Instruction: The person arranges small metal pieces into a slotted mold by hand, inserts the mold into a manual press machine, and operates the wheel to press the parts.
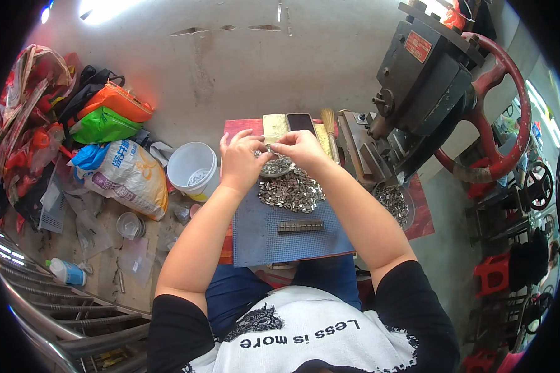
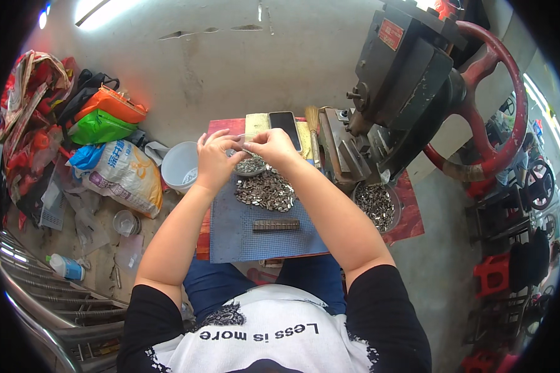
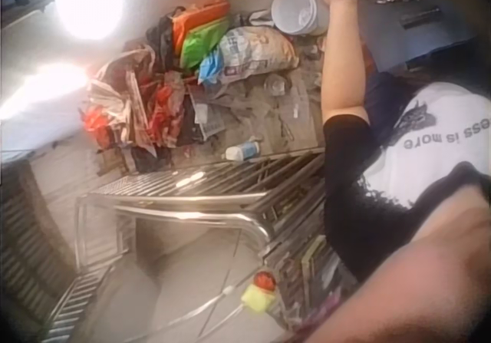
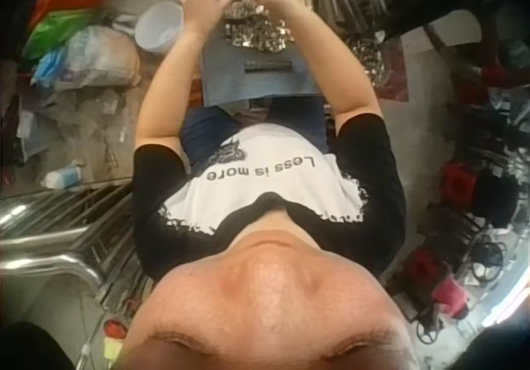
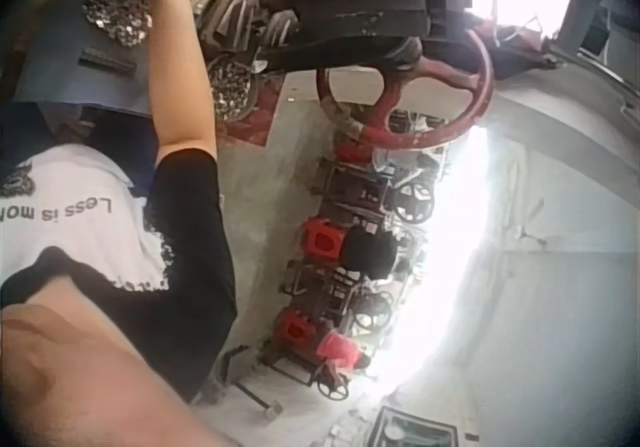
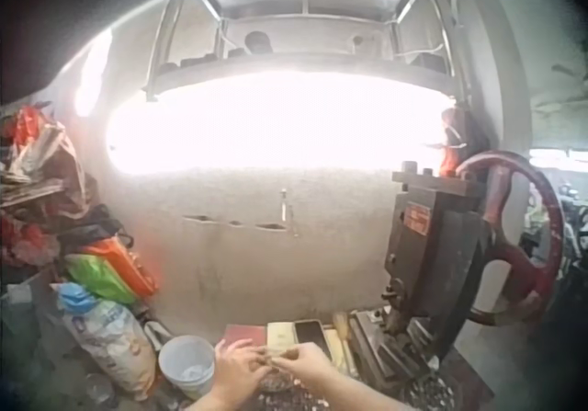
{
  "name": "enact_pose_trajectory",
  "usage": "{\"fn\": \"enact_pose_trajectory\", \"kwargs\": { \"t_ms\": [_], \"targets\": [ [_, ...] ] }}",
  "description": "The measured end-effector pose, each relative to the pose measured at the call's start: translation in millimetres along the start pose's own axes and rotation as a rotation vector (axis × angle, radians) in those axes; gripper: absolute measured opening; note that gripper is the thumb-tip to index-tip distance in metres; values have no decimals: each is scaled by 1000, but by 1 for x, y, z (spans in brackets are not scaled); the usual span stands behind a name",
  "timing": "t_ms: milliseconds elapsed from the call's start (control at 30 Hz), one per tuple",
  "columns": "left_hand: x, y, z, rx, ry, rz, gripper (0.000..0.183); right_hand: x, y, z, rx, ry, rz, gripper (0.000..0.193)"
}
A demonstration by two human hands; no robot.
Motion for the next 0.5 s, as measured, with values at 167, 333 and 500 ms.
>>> {"fn": "enact_pose_trajectory", "kwargs": {
  "t_ms": [167,333,500],
  "targets": [
    [9,3,2,36,73,67,17,10,-3,-3,10,-1,7,21],
    [3,22,-15,105,14,60,21,11,20,5,-68,-80,-9,20],
    [18,87,-29,-14,342,-162,13,45,99,14,-229,226,110,21]
  ]
}}
Point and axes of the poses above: each hand's wrist, its own y-axis away from the middle knuckle, its own z-axis out of the palm, x = y × z, the point moved 7 cm from there along -y, towards the middle knuckle, and after that the axes turned 10 degrees about -y, right-handed, at the moved point
